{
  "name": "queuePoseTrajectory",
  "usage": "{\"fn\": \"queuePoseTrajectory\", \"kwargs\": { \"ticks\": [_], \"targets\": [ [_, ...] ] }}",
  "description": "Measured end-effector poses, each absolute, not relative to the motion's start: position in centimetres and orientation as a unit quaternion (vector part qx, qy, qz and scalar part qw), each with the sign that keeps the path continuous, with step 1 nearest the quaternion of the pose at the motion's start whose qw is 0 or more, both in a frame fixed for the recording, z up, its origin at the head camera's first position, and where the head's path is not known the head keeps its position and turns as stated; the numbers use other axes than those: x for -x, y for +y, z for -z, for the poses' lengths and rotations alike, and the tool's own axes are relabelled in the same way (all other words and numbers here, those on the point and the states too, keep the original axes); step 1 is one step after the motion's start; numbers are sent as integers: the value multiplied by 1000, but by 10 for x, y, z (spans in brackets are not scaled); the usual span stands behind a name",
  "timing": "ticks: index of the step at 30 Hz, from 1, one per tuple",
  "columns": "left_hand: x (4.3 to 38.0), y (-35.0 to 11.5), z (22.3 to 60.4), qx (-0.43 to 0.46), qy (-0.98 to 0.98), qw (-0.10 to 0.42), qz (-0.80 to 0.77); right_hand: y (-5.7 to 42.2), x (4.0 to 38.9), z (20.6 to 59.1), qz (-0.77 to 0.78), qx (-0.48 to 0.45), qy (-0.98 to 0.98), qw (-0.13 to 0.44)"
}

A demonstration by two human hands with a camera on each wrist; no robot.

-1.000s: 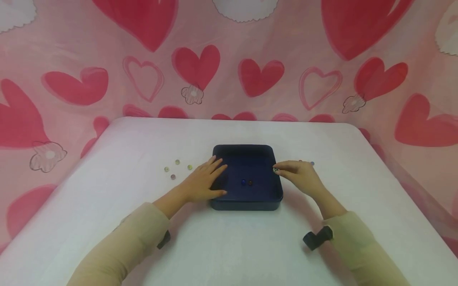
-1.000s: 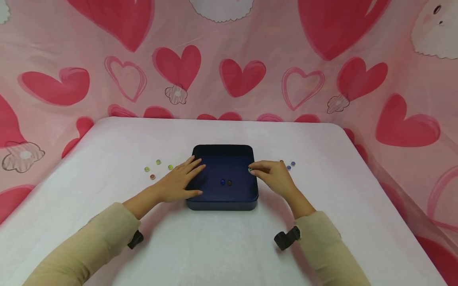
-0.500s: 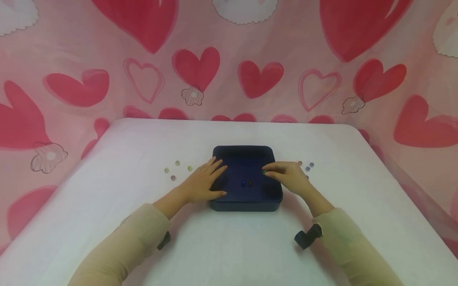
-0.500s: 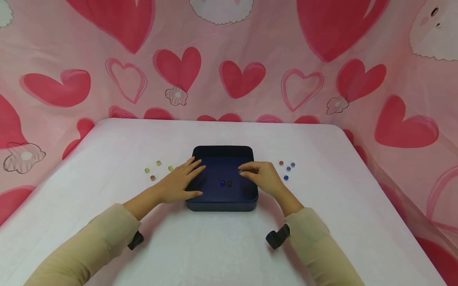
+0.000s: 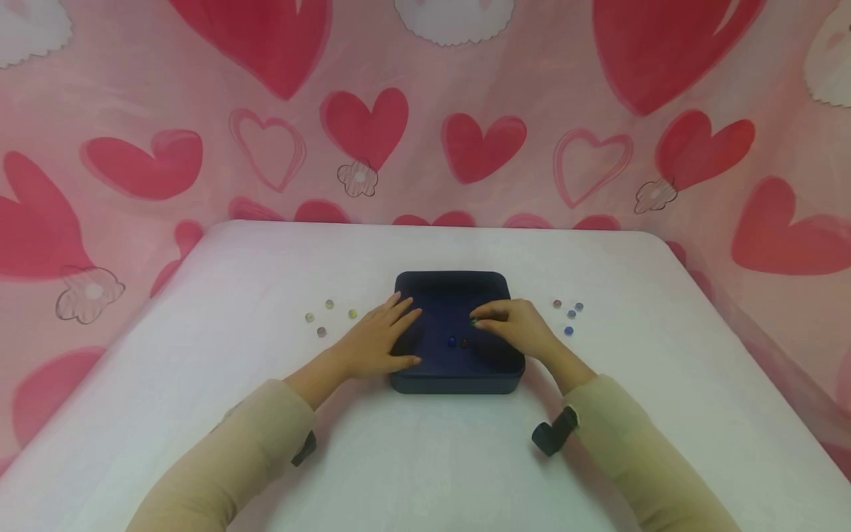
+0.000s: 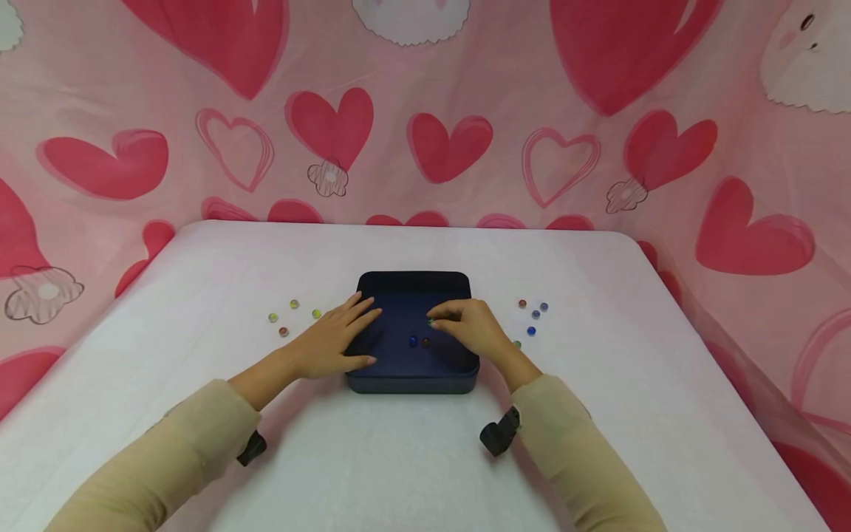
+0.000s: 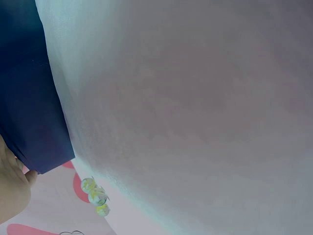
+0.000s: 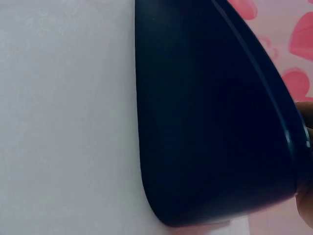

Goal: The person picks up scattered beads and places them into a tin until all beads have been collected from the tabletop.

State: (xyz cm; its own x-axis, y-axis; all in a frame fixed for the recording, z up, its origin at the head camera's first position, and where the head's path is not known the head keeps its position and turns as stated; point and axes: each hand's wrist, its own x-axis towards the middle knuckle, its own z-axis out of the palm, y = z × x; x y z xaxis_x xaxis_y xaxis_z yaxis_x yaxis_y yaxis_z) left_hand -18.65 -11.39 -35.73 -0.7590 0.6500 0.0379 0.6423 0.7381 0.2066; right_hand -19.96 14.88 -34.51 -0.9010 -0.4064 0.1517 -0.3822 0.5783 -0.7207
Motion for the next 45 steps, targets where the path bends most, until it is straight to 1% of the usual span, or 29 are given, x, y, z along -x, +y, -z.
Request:
{"fn": "queuePoseTrajectory", "kwargs": {
  "ticks": [10, 23, 27, 33, 39, 45],
  "targets": [
    [188, -114, 356, -345, 933, 20, -99, 143, 210, 346, 379, 230, 896, 18],
    [190, -114, 357, -353, 930, 15, -101, 125, 221, 348, 348, 268, 898, 35],
    [190, -114, 357, -353, 930, 15, -101, 122, 222, 350, 321, 263, 909, 41],
    [190, -114, 358, -351, 931, 14, -99, 120, 225, 355, 267, 271, 924, 34],
    [191, -115, 358, -351, 931, 9, -100, 117, 227, 357, 234, 272, 932, 59],
    [191, -116, 360, -351, 931, 12, -103, 114, 229, 359, 222, 270, 934, 69]
  ]
}}
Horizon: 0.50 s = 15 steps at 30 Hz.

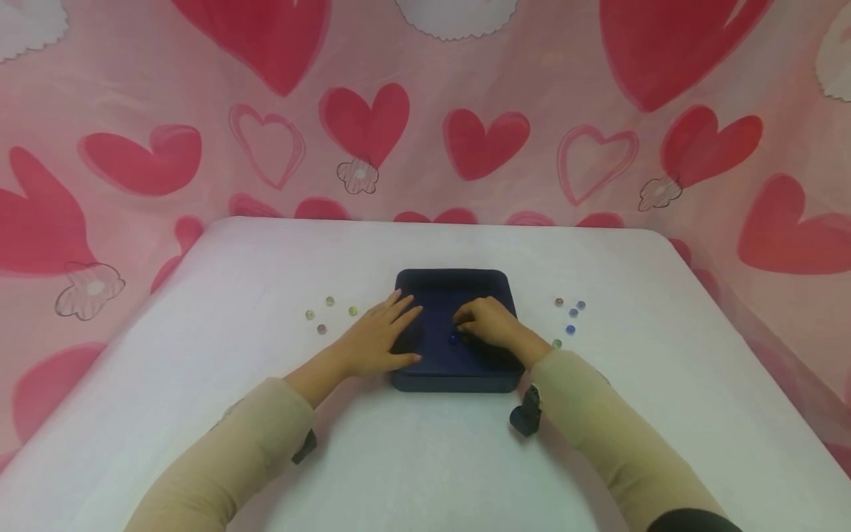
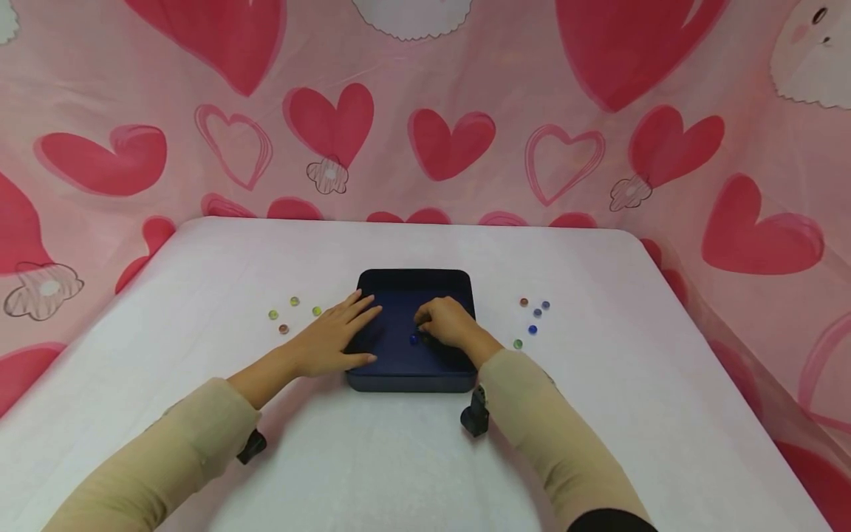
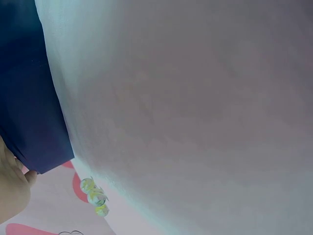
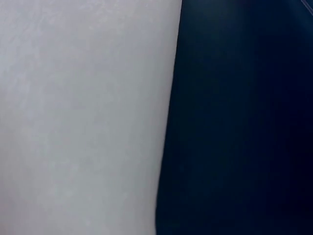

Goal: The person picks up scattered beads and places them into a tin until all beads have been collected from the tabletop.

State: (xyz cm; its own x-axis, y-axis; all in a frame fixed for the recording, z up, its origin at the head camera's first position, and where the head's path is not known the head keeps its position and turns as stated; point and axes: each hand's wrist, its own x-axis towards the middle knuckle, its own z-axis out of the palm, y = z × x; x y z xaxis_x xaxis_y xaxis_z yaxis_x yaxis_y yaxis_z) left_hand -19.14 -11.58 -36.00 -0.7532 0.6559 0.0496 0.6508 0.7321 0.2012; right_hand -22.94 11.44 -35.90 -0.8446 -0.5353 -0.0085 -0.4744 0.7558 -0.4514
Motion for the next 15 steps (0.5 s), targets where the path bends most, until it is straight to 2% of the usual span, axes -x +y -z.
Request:
{"fn": "queuePoseTrajectory", "kwargs": {
  "ticks": [15],
  "targets": [
    [191, -116, 358, -355, 929, 8, -106, 111, 229, 358, 200, 257, 942, 82]
  ]
}}
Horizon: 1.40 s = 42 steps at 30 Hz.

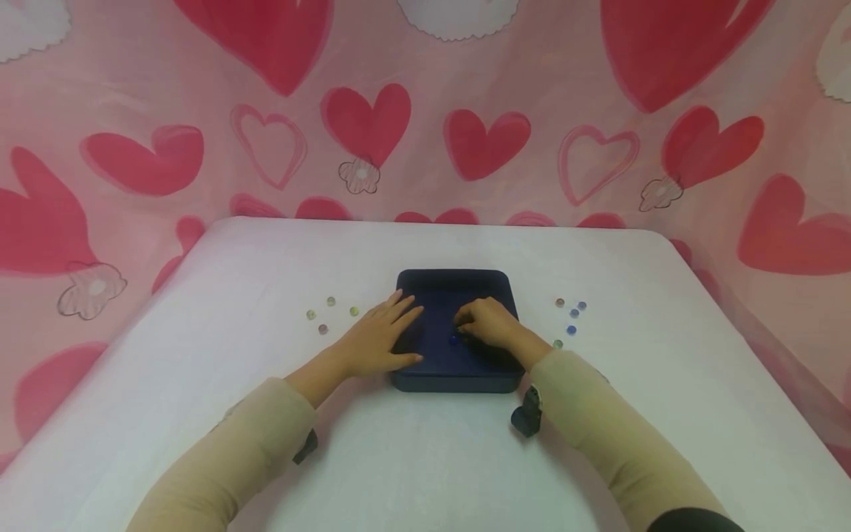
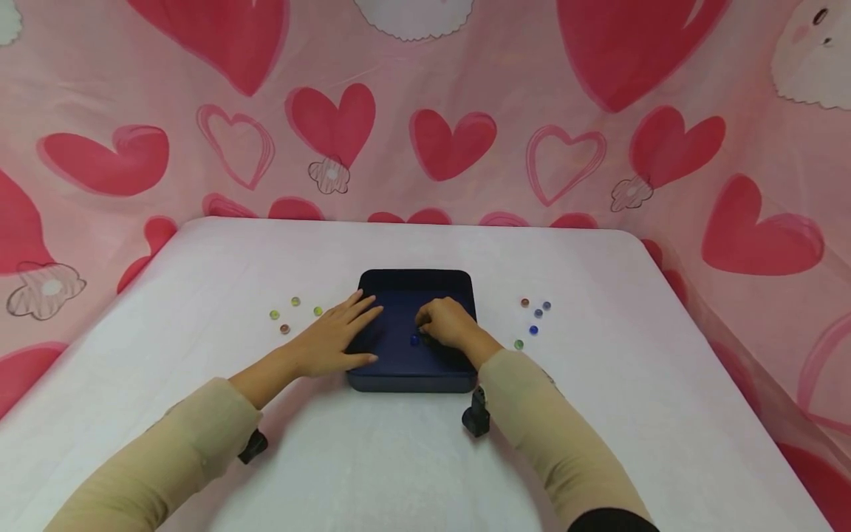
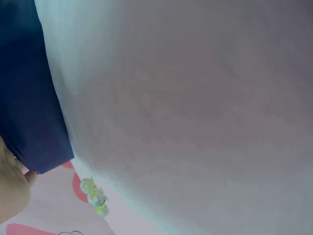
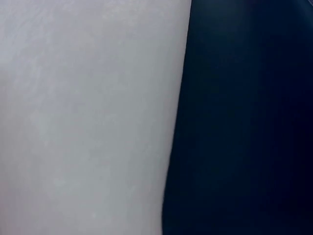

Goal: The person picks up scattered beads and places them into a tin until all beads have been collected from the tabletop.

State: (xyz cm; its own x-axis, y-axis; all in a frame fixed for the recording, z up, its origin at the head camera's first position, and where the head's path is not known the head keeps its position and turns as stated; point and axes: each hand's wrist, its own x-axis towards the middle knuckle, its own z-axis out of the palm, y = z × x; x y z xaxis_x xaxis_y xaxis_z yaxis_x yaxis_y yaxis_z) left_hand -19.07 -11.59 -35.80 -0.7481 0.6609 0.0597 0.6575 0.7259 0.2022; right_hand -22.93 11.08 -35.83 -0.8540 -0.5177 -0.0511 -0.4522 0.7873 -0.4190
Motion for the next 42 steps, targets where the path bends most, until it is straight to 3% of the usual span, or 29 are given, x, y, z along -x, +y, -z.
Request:
{"fn": "queuePoseTrajectory", "kwargs": {
  "ticks": [17, 42],
  "targets": [
    [190, -116, 357, -357, 927, 10, -110, 111, 227, 359, 192, 271, 940, 73],
    [192, -118, 360, -354, 929, 16, -111, 127, 218, 341, 245, 266, 932, 16]
  ]
}}
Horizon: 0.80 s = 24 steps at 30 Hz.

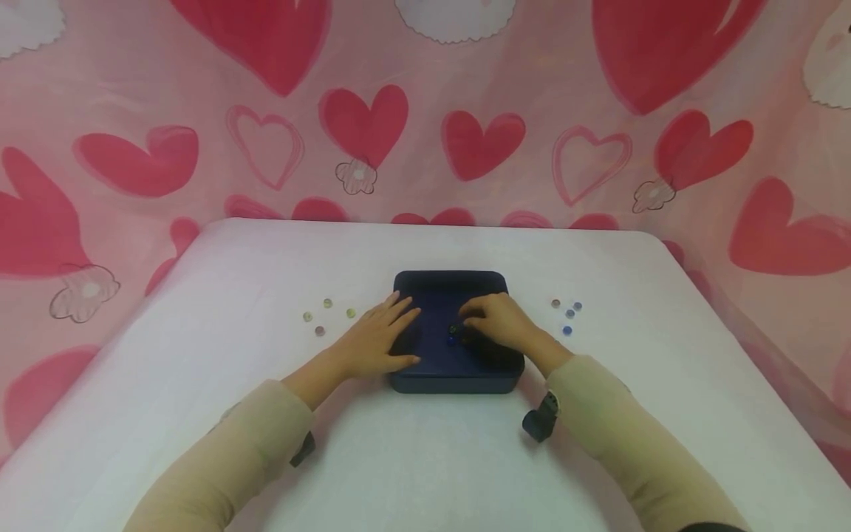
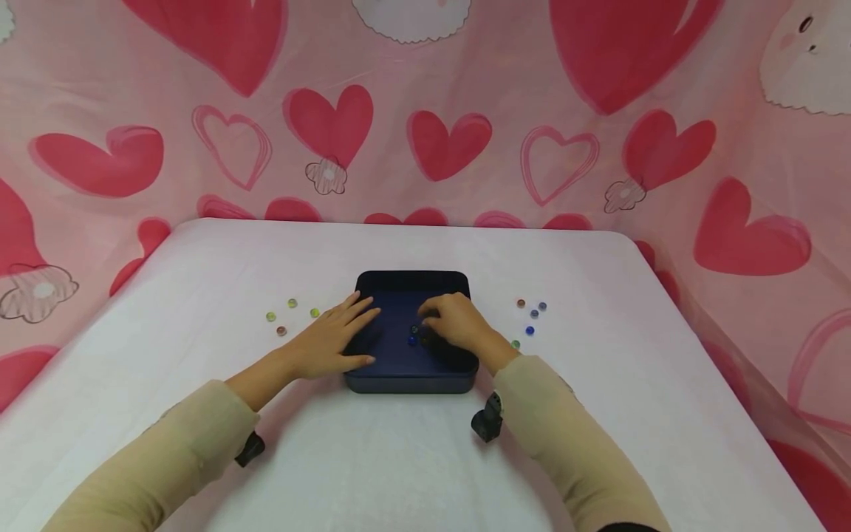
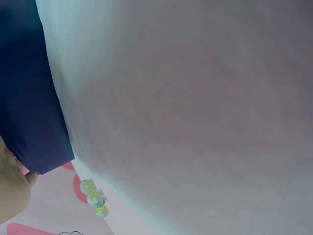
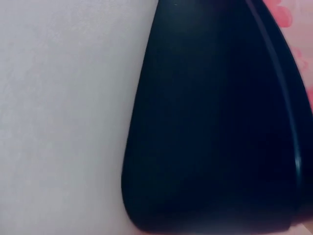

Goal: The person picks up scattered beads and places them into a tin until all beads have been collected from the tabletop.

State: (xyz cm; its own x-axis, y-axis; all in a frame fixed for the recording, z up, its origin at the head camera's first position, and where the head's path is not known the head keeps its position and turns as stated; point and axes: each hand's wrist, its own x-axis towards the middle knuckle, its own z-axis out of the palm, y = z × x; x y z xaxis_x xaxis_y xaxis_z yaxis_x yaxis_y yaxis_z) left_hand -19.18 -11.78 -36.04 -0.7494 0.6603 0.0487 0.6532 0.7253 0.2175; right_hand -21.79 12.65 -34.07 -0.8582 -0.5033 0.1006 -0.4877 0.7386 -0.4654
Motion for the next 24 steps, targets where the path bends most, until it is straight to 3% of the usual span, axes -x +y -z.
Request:
{"fn": "queuePoseTrajectory", "kwargs": {
  "ticks": [24],
  "targets": [
    [192, -118, 361, -359, 927, 6, -114, 173, 205, 323, 313, 201, 928, -10]
  ]
}}
